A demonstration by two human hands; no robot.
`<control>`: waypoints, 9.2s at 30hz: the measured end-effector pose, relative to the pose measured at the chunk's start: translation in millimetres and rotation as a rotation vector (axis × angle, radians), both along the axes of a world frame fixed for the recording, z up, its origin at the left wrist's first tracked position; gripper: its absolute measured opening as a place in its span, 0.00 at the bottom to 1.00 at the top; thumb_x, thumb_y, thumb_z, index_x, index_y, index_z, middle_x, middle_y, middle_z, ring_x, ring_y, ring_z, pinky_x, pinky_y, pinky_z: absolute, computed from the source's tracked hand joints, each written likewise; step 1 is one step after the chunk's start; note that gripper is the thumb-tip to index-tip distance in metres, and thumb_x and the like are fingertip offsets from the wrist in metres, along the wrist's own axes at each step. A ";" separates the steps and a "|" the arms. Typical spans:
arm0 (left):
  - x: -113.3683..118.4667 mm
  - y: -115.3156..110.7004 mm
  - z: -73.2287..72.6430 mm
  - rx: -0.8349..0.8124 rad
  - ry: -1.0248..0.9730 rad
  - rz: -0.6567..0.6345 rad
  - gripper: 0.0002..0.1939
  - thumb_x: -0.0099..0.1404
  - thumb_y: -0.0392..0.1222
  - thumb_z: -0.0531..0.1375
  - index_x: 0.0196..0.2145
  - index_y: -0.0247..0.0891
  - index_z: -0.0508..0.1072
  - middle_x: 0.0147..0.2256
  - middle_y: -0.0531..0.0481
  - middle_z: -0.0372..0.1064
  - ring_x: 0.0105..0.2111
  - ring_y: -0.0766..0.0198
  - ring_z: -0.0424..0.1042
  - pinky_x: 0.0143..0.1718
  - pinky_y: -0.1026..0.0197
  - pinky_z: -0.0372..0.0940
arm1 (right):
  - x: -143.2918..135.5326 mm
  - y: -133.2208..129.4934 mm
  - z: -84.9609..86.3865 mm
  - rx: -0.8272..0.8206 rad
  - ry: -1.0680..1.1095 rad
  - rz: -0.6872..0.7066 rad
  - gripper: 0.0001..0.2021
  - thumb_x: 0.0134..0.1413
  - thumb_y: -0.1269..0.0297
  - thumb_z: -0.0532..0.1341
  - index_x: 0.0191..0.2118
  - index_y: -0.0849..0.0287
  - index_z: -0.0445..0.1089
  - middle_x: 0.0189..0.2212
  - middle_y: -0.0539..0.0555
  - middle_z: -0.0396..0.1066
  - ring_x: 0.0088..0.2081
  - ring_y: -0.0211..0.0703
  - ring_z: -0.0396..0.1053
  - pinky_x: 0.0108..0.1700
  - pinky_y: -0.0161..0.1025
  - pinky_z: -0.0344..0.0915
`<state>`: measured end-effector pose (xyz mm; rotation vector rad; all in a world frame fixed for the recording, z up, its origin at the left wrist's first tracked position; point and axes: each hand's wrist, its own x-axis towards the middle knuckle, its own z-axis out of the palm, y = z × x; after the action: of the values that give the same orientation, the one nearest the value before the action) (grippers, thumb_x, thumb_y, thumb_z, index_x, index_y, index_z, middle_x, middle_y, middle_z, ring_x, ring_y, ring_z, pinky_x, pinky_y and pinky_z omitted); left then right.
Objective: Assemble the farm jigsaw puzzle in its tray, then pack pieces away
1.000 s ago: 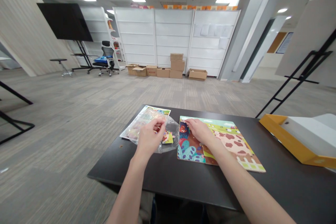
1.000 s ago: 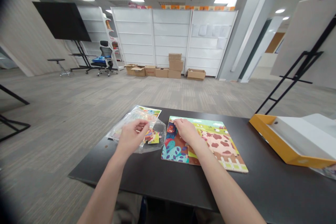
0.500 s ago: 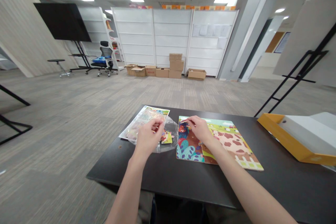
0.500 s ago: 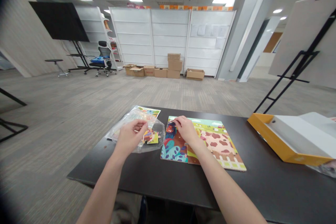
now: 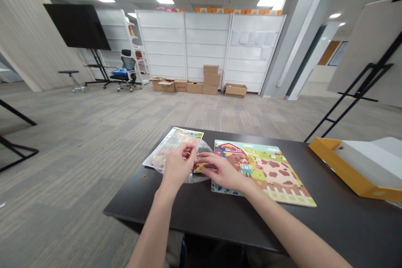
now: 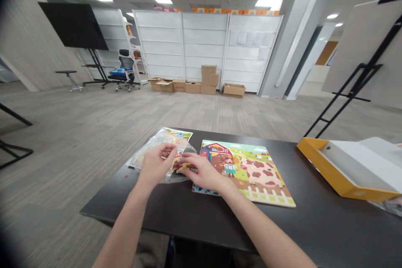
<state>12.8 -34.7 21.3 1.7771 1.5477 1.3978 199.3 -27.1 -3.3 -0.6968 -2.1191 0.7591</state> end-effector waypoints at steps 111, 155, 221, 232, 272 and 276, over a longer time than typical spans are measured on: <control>3.7 -1.3 0.0 -0.002 0.064 0.009 0.09 0.64 0.45 0.59 0.34 0.39 0.76 0.27 0.52 0.76 0.25 0.64 0.74 0.28 0.64 0.66 | 23.8 12.5 7.5 0.353 -0.425 -0.266 0.08 0.67 0.64 0.57 0.44 0.57 0.73 0.40 0.57 0.77 0.42 0.46 0.73 0.46 0.43 0.69; 2.8 -1.8 0.6 0.016 0.058 0.009 0.08 0.63 0.44 0.58 0.34 0.39 0.76 0.27 0.51 0.77 0.25 0.63 0.75 0.28 0.63 0.67 | 33.1 31.7 -5.5 -0.221 -0.006 -0.424 0.09 0.61 0.59 0.57 0.39 0.57 0.71 0.34 0.54 0.76 0.32 0.43 0.75 0.39 0.43 0.72; 0.6 -1.6 0.0 0.003 0.066 0.016 0.08 0.64 0.44 0.58 0.33 0.39 0.76 0.26 0.52 0.75 0.25 0.64 0.73 0.29 0.63 0.66 | 83.2 65.7 -13.9 -0.393 0.009 -0.399 0.20 0.48 0.57 0.69 0.46 0.59 0.71 0.39 0.57 0.78 0.35 0.43 0.75 0.35 0.38 0.72; 3.6 -2.2 0.7 0.016 0.076 0.031 0.07 0.63 0.43 0.59 0.34 0.40 0.76 0.26 0.52 0.76 0.25 0.64 0.74 0.29 0.63 0.66 | 46.4 28.6 19.2 -0.486 0.044 -0.190 0.17 0.50 0.50 0.69 0.33 0.60 0.75 0.24 0.51 0.75 0.26 0.39 0.72 0.28 0.35 0.69; 2.4 -2.3 1.4 0.014 0.088 0.045 0.07 0.64 0.43 0.59 0.34 0.40 0.76 0.28 0.52 0.77 0.26 0.64 0.75 0.29 0.63 0.66 | 13.8 19.2 1.4 -0.585 0.314 -0.279 0.16 0.45 0.53 0.70 0.35 0.58 0.73 0.32 0.53 0.76 0.31 0.40 0.74 0.32 0.37 0.72; 1.2 -2.4 0.9 0.017 0.111 0.055 0.08 0.64 0.43 0.58 0.34 0.40 0.76 0.28 0.52 0.77 0.25 0.64 0.75 0.29 0.63 0.66 | -0.5 17.0 -5.7 -0.460 0.284 -0.227 0.14 0.54 0.55 0.64 0.45 0.55 0.73 0.43 0.55 0.78 0.45 0.46 0.76 0.46 0.44 0.73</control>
<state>14.0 -37.1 22.2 1.8638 1.6578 1.3623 198.8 -10.1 -9.0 -0.9869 -1.5890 1.1572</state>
